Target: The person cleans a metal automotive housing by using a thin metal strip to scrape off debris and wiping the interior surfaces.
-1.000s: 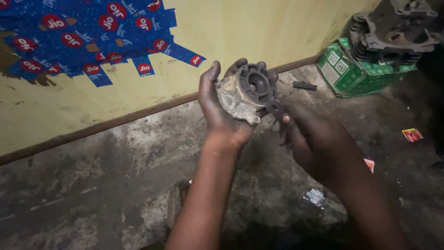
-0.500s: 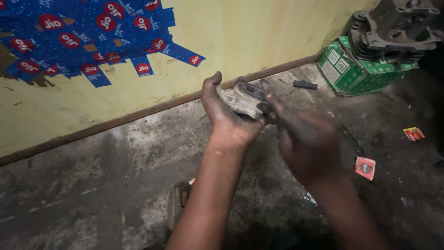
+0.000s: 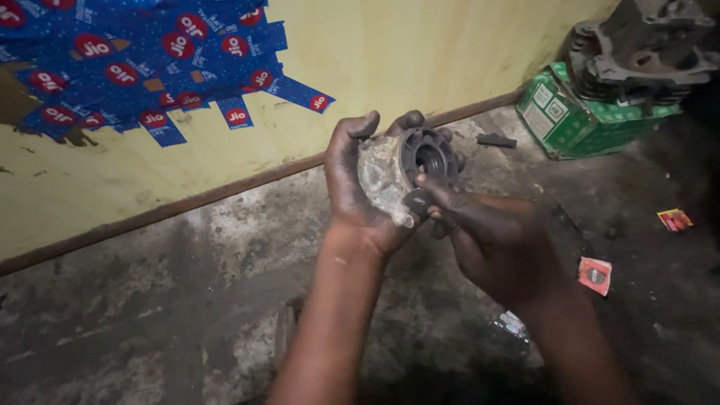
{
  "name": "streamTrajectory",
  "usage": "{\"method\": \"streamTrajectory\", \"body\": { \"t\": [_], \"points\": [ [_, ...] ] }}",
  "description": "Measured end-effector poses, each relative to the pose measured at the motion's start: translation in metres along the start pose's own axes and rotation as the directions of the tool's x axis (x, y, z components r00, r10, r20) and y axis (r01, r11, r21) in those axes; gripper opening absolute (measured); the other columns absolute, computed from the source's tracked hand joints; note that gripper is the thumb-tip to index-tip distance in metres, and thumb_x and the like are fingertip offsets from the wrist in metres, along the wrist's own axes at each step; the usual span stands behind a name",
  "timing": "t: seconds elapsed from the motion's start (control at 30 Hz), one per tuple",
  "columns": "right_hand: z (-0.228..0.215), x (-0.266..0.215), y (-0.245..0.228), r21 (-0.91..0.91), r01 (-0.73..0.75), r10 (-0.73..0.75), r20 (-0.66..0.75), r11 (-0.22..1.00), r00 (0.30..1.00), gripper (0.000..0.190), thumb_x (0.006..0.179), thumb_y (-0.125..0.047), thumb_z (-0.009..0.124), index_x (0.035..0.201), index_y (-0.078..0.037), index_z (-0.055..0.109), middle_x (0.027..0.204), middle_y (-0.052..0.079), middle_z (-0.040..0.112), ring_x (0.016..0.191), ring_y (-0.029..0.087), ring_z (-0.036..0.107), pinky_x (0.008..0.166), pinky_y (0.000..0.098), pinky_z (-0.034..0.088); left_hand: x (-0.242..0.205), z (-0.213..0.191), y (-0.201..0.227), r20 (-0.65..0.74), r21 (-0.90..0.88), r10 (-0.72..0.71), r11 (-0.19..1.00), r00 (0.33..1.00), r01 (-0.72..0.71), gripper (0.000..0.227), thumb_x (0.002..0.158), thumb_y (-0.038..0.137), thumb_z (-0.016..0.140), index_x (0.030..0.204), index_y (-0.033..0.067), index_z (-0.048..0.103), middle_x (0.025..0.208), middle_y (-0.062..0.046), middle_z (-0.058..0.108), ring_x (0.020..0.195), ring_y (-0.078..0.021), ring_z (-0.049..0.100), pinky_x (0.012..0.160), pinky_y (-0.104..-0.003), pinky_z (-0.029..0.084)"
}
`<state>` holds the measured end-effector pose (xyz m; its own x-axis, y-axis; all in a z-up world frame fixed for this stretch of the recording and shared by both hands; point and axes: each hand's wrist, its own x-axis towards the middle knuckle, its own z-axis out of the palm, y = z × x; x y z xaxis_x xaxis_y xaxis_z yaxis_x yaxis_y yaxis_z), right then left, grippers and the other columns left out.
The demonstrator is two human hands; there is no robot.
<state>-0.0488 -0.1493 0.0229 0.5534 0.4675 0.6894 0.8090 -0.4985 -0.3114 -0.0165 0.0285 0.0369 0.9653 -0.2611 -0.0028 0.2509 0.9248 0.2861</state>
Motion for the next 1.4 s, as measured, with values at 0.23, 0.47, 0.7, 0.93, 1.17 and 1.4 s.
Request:
{"method": "streamTrajectory", "body": {
  "t": [0.23,0.47,0.7,0.93,1.17,1.4],
  "points": [
    [0.001,0.006,-0.029,-0.208,-0.107,0.075,-0.158,0.972,0.985,0.056,0.084,0.005,0.069,0.136,-0.015,0.068,0.086,0.017,0.069,0.074,0.036,0.069,0.065,0.0453,0.054,0.002,0.008,-0.007,0.073,-0.072,0.075,0.995,0.995,-0.070,0.046,0.089,0.048,0.057,0.110,0.0072,0.064,0.103,-0.021,0.069,0.094,-0.0392,0.068,0.083,-0.054,0.058],
    [0.007,-0.004,-0.014,-0.085,-0.032,0.032,0.000,0.996,0.999,0.054,0.085,0.003,0.068,0.136,-0.013,0.065,0.081,0.017,0.066,0.072,0.036,0.068,0.062,0.0452,0.052,-0.012,-0.009,-0.005,0.178,0.042,0.224,0.971,0.958,-0.234,0.044,0.093,0.041,0.054,0.117,0.0054,0.062,0.110,-0.019,0.069,0.099,-0.0360,0.068,0.081,-0.052,0.058],
    [-0.017,0.001,-0.012,0.081,-0.008,-0.003,0.126,0.997,0.992,0.053,0.084,-0.001,0.071,0.135,-0.013,0.064,0.076,0.012,0.069,0.066,0.028,0.069,0.060,0.0399,0.053,-0.029,0.004,-0.007,0.272,0.008,0.066,0.997,0.960,-0.071,0.048,0.095,0.047,0.055,0.118,0.0057,0.062,0.114,-0.023,0.068,0.098,-0.0389,0.067,0.080,-0.050,0.059],
    [-0.012,0.005,-0.033,-0.098,-0.051,0.045,-0.055,0.994,0.997,0.057,0.084,0.004,0.065,0.139,-0.015,0.063,0.088,0.017,0.069,0.076,0.033,0.071,0.066,0.0437,0.055,-0.018,0.009,-0.009,0.264,-0.108,0.085,0.992,0.961,-0.058,0.048,0.091,0.048,0.057,0.116,0.0073,0.061,0.121,-0.021,0.064,0.109,-0.0434,0.064,0.085,-0.057,0.055],
    [-0.004,0.000,-0.018,-0.127,0.026,-0.019,0.060,0.992,0.998,0.053,0.085,-0.002,0.069,0.136,-0.013,0.062,0.082,0.016,0.067,0.072,0.036,0.068,0.064,0.0455,0.053,-0.021,-0.005,-0.005,0.347,-0.143,0.127,0.986,0.929,-0.082,0.046,0.095,0.046,0.058,0.119,0.0067,0.060,0.127,-0.021,0.064,0.113,-0.0427,0.063,0.087,-0.057,0.054],
    [-0.024,0.011,-0.014,-0.026,0.031,-0.026,0.189,0.999,0.982,0.056,0.081,-0.005,0.071,0.136,-0.013,0.060,0.079,0.012,0.070,0.066,0.030,0.069,0.061,0.0397,0.056,-0.012,-0.013,-0.015,0.372,-0.099,0.079,0.994,0.925,-0.045,0.051,0.103,0.053,0.055,0.117,0.0047,0.061,0.117,-0.025,0.064,0.110,-0.0424,0.063,0.084,-0.054,0.055]
  ]
}}
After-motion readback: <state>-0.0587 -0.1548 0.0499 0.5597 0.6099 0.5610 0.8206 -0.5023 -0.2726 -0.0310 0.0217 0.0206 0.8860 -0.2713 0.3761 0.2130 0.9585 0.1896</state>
